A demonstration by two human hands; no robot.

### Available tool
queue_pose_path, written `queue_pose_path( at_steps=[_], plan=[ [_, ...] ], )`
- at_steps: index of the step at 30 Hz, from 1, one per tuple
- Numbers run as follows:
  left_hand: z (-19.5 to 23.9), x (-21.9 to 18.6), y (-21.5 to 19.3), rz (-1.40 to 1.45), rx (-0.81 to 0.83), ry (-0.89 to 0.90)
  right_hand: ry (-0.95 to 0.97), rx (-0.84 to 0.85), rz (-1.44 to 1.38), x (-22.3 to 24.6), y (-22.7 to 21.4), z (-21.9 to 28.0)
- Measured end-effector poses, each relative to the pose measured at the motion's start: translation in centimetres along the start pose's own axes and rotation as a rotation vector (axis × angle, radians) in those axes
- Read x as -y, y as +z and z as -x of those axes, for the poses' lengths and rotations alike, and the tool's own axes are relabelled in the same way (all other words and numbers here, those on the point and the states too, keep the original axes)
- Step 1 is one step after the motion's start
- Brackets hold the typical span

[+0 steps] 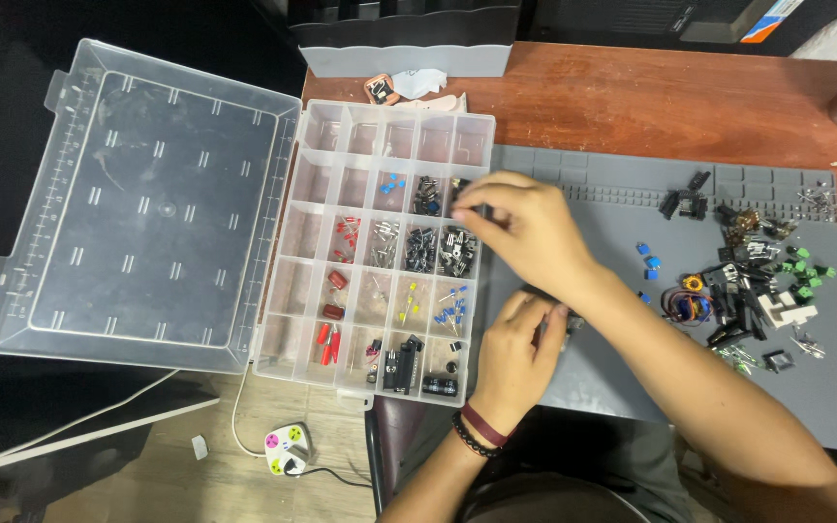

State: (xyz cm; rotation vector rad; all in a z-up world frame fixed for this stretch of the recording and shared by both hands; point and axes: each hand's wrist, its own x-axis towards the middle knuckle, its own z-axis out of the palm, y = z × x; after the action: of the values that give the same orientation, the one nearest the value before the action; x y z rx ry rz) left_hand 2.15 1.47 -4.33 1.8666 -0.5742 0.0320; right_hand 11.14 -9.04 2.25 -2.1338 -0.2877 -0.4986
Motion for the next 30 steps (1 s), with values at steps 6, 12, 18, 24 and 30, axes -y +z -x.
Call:
queue_pose_path(
  at_steps=[6, 12, 18, 24, 30],
  plan=[
    [-0.4, -0.7, -0.3, 0.009, -0.018, 0.011, 0.186, -0.087, 0.052, -0.9, -6.5, 3.5],
    [-0.4, -0.8, -0.2, 0.028, 0.051, -0.029, 0.435, -0.089, 0.284, -2.1, -15.3, 6.6],
    [-0.4, -0.8, 0.1, 0.006, 0.048, -0.040, 0.602, -0.220, 0.187, -4.6, -19.4, 9.7],
    [-0.5, -0.6, 0.5, -0.014, 0.038, -0.053, 0.626, -0.141, 0.380, -4.5, -19.4, 11.7],
    [-0.6, -0.8, 0.5, -0.018, 0.039, -0.080, 0.665, -0.151, 0.309, -4.6, -18.6, 13.7]
  ],
)
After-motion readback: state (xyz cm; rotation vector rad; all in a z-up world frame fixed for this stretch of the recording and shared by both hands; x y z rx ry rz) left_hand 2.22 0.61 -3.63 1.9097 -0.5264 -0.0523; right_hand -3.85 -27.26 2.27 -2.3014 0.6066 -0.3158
